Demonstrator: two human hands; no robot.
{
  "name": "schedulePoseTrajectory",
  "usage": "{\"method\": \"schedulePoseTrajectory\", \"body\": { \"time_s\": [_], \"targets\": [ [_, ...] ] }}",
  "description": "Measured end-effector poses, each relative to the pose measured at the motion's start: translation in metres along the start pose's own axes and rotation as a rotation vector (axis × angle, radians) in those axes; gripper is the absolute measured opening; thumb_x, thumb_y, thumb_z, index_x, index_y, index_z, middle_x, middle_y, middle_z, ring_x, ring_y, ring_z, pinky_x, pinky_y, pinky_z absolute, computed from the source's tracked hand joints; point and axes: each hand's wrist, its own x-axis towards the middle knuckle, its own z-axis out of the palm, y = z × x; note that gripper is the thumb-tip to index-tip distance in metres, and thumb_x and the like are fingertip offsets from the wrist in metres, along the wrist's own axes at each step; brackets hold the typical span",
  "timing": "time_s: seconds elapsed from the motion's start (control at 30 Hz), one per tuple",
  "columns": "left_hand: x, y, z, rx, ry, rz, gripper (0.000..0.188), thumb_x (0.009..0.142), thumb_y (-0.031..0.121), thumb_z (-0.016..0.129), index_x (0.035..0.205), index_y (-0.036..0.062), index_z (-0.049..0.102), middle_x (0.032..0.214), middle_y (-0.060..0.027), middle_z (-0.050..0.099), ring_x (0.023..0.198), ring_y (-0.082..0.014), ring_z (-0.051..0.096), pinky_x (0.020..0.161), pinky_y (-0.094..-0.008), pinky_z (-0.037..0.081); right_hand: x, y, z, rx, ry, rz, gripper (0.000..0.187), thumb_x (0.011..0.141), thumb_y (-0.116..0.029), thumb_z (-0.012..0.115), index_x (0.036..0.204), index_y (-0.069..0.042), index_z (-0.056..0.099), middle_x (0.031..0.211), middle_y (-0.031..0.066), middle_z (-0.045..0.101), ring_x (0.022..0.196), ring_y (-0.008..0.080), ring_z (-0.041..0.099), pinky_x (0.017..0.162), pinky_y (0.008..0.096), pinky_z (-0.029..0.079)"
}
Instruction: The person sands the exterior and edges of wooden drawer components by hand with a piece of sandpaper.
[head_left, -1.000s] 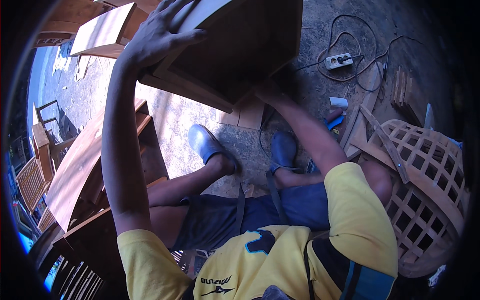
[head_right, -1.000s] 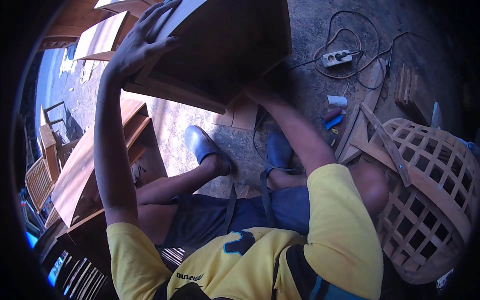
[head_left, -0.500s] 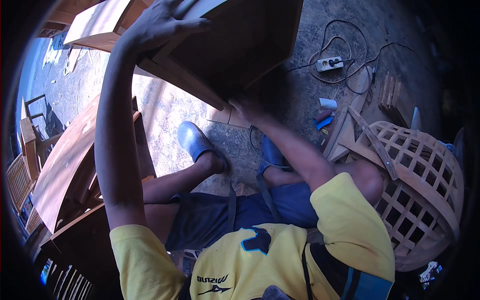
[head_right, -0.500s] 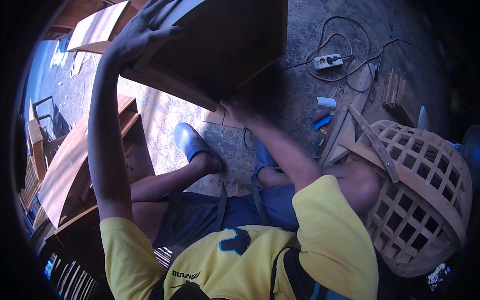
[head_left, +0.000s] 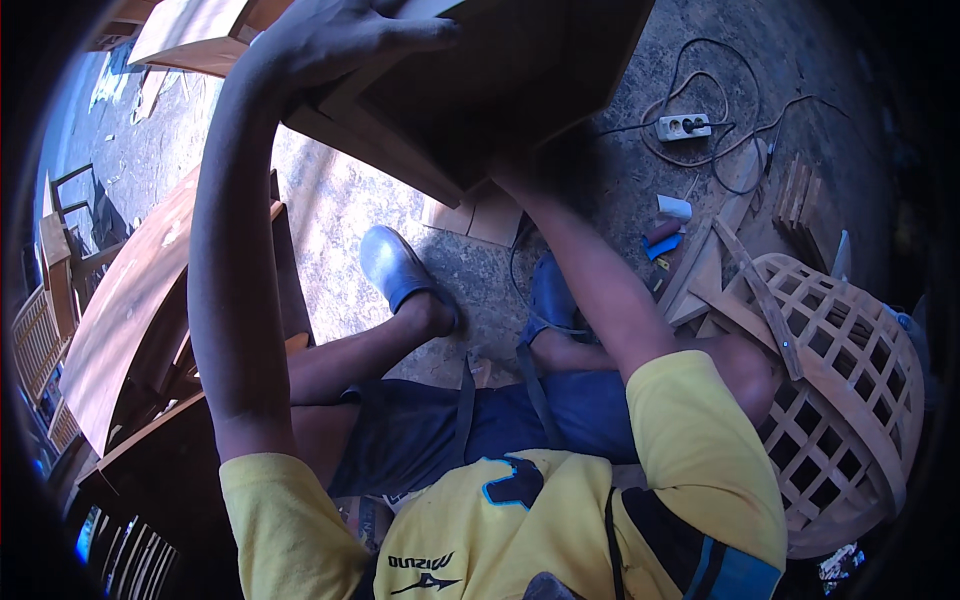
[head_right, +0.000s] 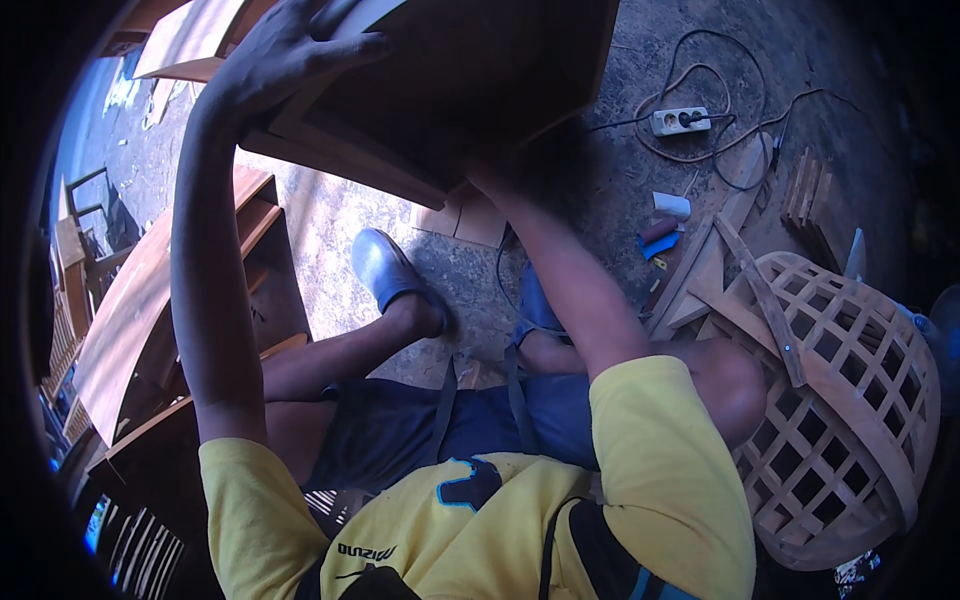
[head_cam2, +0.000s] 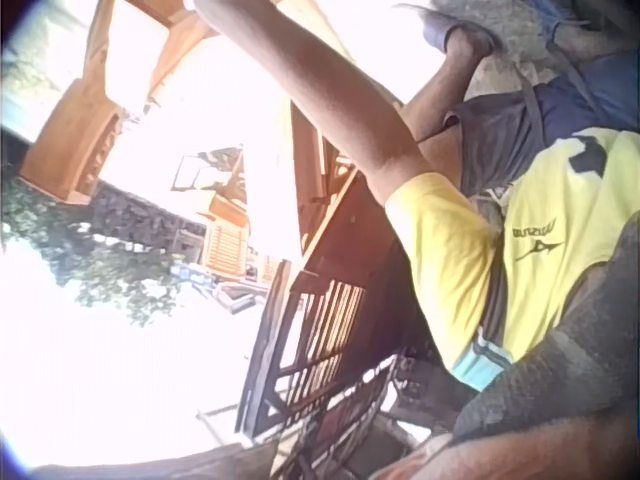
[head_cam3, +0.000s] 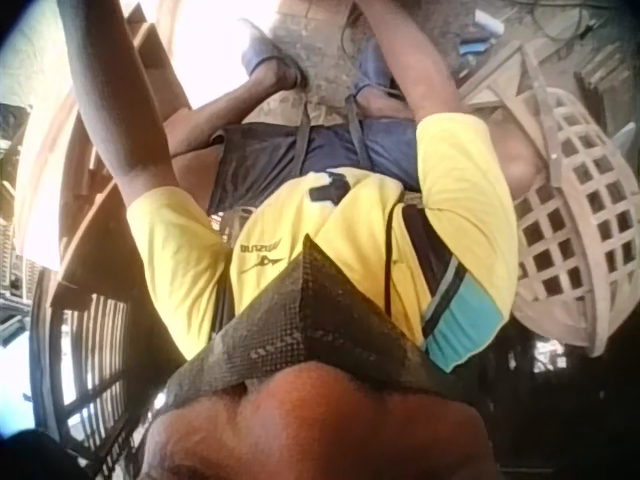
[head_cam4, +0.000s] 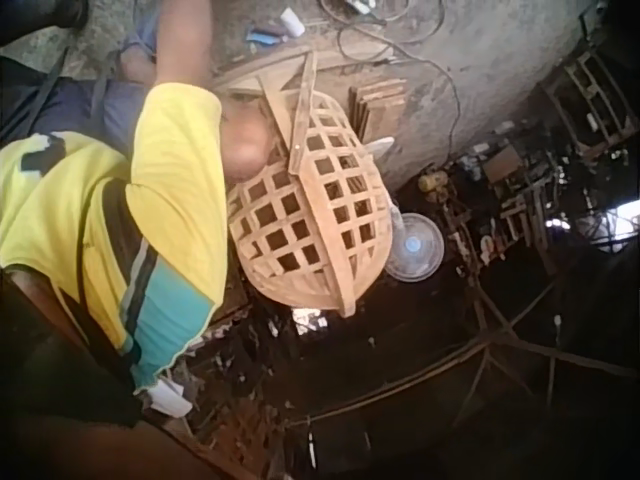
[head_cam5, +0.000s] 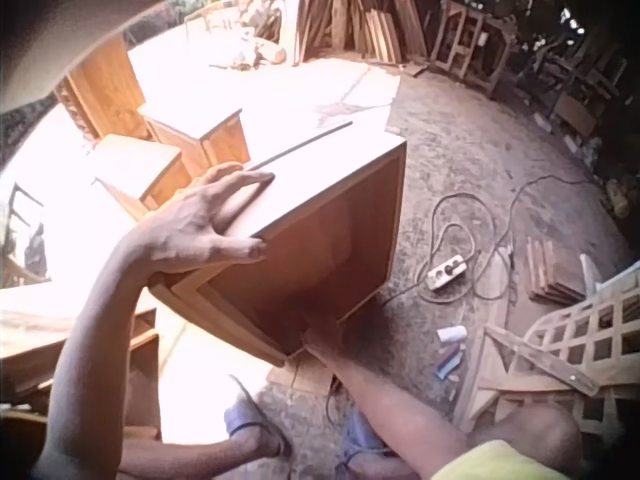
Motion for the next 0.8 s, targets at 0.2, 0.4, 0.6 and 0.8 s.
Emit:
{"method": "schedulePoseTrajectory", "body": {
  "time_s": [0.2, 0.4, 0.6, 0.8],
  "targets": [
    [0.004, 0.016, 0.015, 0.028, -0.015, -0.067, 0.101, 0.073, 0.063, 0.079, 0.158, 0.0246, 0.041, 0.167, -0.0216, 0.027, 0.151, -0.0484, 0.032, 0.119, -0.0713, 0.033, -0.003, 0.022, 0.002, 0.164, -0.172, 0.095, 0.044, 0.089, -0.015, 0.069, 0.132, -0.015, 0.068, 0.131, 0.0203, 0.066, 0.126, 0.0387, 0.061, 0.103, 0.05, 0.051],
    [0.001, 0.013, 0.009, 0.043, -0.013, -0.072, 0.1, 0.074, 0.062, 0.079, 0.158, 0.0262, 0.04, 0.168, -0.0215, 0.025, 0.151, -0.0486, 0.031, 0.12, -0.0721, 0.032, -0.018, 0.0, 0.013, 0.223, -0.182, 0.122, 0.041, 0.089, -0.017, 0.07, 0.13, -0.015, 0.069, 0.128, 0.02, 0.068, 0.122, 0.0389, 0.063, 0.101, 0.0498, 0.052],
    [0.005, 0.009, 0.008, 0.014, -0.009, -0.025, 0.102, 0.073, 0.064, 0.079, 0.159, 0.0248, 0.04, 0.169, -0.0217, 0.025, 0.152, -0.0485, 0.03, 0.12, -0.0718, 0.032, -0.025, -0.004, 0.011, 0.278, -0.251, 0.211, 0.038, 0.089, -0.018, 0.07, 0.127, -0.015, 0.071, 0.124, 0.0198, 0.07, 0.119, 0.0391, 0.065, 0.1, 0.0496, 0.053],
    [0.005, 0.012, 0.012, -0.026, 0.017, 0.019, 0.101, 0.074, 0.065, 0.078, 0.159, 0.0243, 0.04, 0.168, -0.0219, 0.027, 0.152, -0.0461, 0.031, 0.122, -0.0653, 0.032, -0.058, -0.007, 0.02, 0.287, -0.194, 0.255, 0.033, 0.089, -0.018, 0.07, 0.121, -0.014, 0.073, 0.114, 0.0186, 0.073, 0.111, 0.0396, 0.069, 0.096, 0.0495, 0.055]
  ]
}}
